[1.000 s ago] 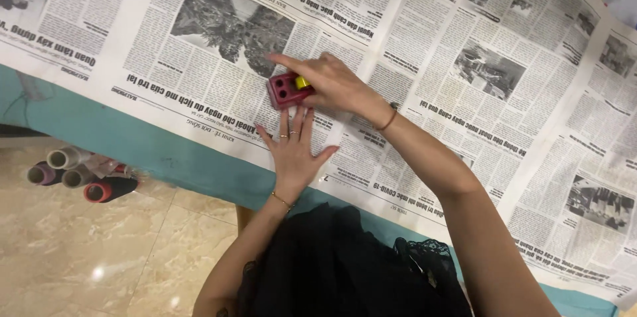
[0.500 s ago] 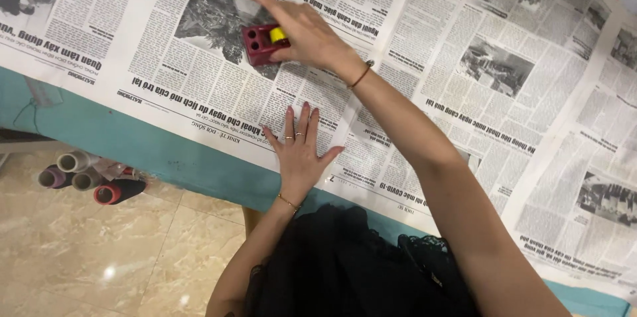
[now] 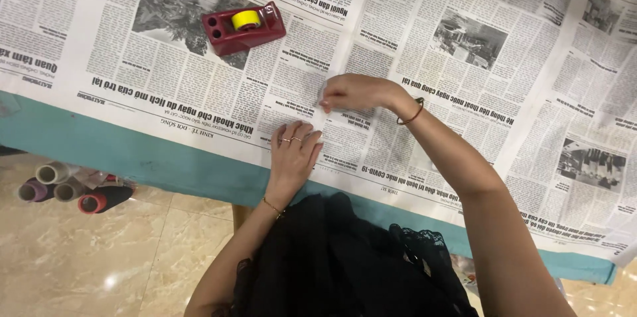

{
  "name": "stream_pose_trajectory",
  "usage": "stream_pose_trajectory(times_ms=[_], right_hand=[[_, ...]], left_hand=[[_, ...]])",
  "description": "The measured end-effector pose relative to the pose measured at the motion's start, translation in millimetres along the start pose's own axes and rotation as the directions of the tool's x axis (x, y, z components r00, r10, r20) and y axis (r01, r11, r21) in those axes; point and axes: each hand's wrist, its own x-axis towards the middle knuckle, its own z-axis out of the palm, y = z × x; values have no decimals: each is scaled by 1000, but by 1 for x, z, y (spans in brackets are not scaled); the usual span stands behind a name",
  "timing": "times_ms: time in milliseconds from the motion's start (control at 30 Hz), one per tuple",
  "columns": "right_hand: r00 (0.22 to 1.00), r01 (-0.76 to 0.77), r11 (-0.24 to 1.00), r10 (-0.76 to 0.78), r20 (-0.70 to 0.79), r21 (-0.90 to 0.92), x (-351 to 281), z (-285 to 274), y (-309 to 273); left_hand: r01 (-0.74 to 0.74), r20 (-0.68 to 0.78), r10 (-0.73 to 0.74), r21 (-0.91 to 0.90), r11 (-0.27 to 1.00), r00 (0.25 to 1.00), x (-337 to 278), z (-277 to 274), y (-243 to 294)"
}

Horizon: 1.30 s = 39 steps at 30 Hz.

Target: The recorder is taping together multiple sheets of newspaper to create a larger pattern or template on a workbench.

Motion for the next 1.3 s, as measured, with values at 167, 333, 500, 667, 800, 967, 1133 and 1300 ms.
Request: stream_pose_trajectory(times_ms=[167,333,500,667,800,967,1133,1300], right_hand=[[998,68,997,-68,2,-38,9,11,-2],[996,-83,991,80,-28,-101,6,10,-18],[989,-99,991,88,-119,-93,6,19,-7],[979,-103,992,88,-182,-75,2,22,-7],[964,-174,981,152,-216,-86,-6,24,-16],[909,-132,974,46,-415,-182,-6,48,-10],[799,-182,939,-33,-601,-292,-9,66,-8],[705,-201,943,-48,-708,-264,-13,76,-14]], left_hand=[[-30,-2,30,4,1000,1000,1,-5,3],[-65,12,65,47,997,998,2,-7,4],[-61,70,54,99,993,996,1,-5,4],[-61,113,45,135,989,993,3,-3,3],[-64,138,42,161,985,990,5,-1,3],[-79,173,47,183,980,984,8,-1,3],[-87,202,45,205,975,978,9,-1,4],[-82,216,39,194,978,976,9,0,3]])
